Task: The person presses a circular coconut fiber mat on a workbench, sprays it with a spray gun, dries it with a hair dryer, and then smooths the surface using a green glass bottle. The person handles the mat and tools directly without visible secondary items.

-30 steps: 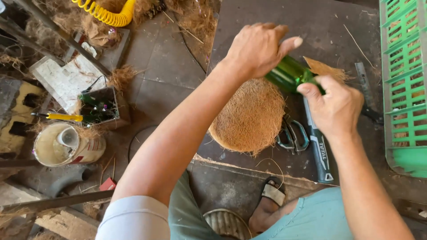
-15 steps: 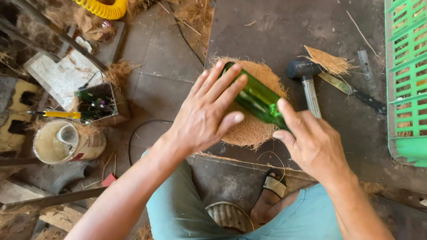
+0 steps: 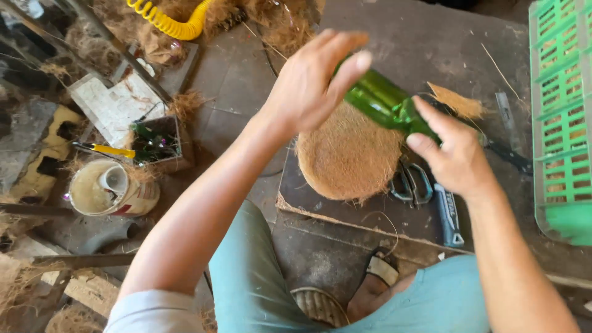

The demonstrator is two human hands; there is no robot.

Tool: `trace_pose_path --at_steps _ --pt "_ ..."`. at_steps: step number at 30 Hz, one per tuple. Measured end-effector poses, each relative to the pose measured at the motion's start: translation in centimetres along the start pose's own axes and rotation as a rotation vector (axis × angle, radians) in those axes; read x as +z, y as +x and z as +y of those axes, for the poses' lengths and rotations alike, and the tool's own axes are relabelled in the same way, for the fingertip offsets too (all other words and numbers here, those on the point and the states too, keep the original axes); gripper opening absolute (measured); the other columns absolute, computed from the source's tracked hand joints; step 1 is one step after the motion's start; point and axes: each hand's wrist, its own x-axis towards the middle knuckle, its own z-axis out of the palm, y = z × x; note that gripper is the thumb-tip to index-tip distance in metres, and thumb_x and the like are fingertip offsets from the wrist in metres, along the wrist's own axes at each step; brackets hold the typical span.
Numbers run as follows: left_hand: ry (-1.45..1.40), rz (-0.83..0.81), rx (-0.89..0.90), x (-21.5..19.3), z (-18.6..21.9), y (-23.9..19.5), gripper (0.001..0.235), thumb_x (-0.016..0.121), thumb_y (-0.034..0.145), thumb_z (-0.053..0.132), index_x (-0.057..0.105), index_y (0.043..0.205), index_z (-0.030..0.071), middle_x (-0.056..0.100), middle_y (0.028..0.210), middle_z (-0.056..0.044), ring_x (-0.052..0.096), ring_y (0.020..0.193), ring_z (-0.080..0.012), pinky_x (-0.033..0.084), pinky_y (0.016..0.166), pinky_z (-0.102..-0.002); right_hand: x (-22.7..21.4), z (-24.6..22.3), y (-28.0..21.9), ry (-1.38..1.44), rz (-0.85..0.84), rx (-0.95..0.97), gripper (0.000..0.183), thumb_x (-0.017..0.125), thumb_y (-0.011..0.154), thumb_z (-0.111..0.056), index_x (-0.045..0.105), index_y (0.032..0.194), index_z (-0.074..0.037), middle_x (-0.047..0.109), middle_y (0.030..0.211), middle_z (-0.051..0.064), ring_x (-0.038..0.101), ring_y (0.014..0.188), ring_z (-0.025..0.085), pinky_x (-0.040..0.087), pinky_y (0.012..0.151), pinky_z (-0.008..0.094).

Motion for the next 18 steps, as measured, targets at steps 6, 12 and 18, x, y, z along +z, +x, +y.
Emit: trace_pose_path --at_steps 6,12,18 --pt "-0.274 0.176 -0.365 1.0 -6.5 4.4 0.066 0.041 0.092 0.056 0.060 0.130 0.006 0.068 0.131 -0.010 0.060 0.127 -0.0205 0.045 0.101 -0.033 -2.5 2.7 5.9 0.172 -0.026 0.226 0.055 0.054 0.100 -0.029 0.046 0.153 -0.013 0.054 0.069 0.008 0.066 0.096 0.024 0.038 0.109 0.047" --pt "-0.195 0.142 -0.506 1.2 -9.8 3.6 0.074 0.034 0.088 0.064 0.063 0.124 0.006 0.072 0.122 -0.013 0.068 0.113 -0.0260 0.051 0.085 -0.040 -2.8 6.8 12.5 0.673 -0.181 0.145 0.046 0.059 0.096 -0.012 0.054 0.140 0.003 0.065 0.108 0.019 0.063 0.085 0.027 0.040 0.055 0.023" --pt "-0.269 -0.152 -0.718 1.3 -9.1 2.6 0.098 0.031 0.078 0.075 0.051 0.140 0.002 0.049 0.147 -0.020 0.049 0.136 -0.0339 0.036 0.110 -0.049 -2.1 7.0 14.8 0.654 -0.394 0.106 0.050 0.057 0.091 -0.012 0.054 0.139 0.002 0.066 0.121 0.020 0.064 0.098 0.031 0.039 0.063 0.030"
